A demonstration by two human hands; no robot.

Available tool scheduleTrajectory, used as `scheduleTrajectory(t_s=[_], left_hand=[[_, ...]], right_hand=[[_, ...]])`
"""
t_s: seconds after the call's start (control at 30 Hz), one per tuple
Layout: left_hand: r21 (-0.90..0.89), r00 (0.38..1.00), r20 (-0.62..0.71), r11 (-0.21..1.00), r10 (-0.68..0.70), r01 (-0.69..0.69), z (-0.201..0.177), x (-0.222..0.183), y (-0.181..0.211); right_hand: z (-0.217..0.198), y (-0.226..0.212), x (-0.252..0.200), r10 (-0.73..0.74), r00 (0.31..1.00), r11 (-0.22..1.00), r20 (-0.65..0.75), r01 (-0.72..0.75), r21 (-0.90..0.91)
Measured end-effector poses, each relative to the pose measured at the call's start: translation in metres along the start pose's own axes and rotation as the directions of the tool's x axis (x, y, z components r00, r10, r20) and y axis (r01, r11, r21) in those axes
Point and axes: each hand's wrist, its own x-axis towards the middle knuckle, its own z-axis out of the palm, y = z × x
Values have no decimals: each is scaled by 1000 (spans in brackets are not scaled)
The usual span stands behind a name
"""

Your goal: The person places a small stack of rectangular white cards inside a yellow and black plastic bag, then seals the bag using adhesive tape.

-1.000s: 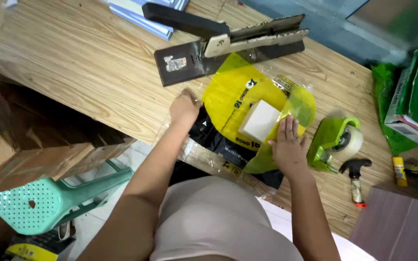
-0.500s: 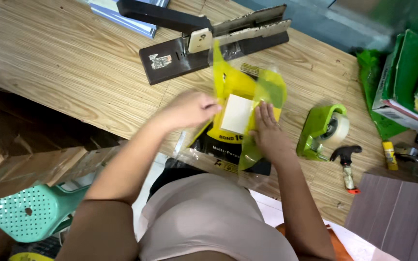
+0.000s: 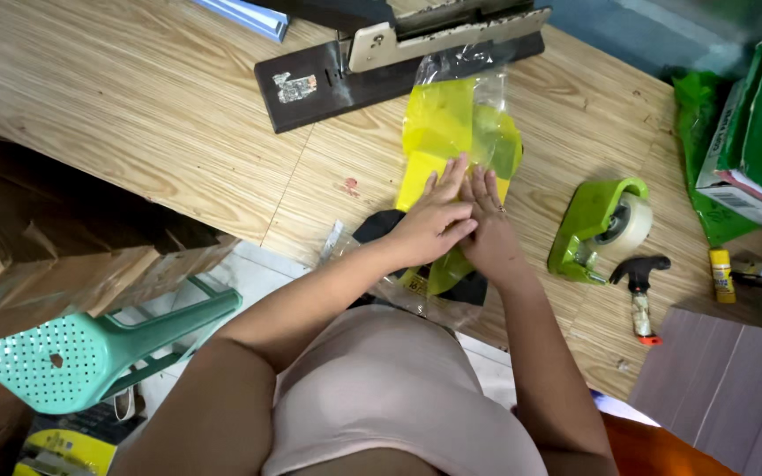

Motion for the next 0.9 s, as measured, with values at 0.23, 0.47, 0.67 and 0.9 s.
scheduleTrajectory(t_s=[0.23,0.47,0.67,0.9], left_hand=[[-39,986,92,989,-141,145,0,7,7],[45,995,63,996,-83,80,16,9,-4],[32,992,95,996,-88,86,18,9,-11],[-58,991,110,995,-80,87,13,12,-6]], right_hand=[[13,6,2,-55,995,997,-84,60,55],[19,17,-3,-51,997,998,-64,53,31],[1,6,3,94,993,994,75,-97,47],[3,10,4,192,966,980,175,-198,16]])
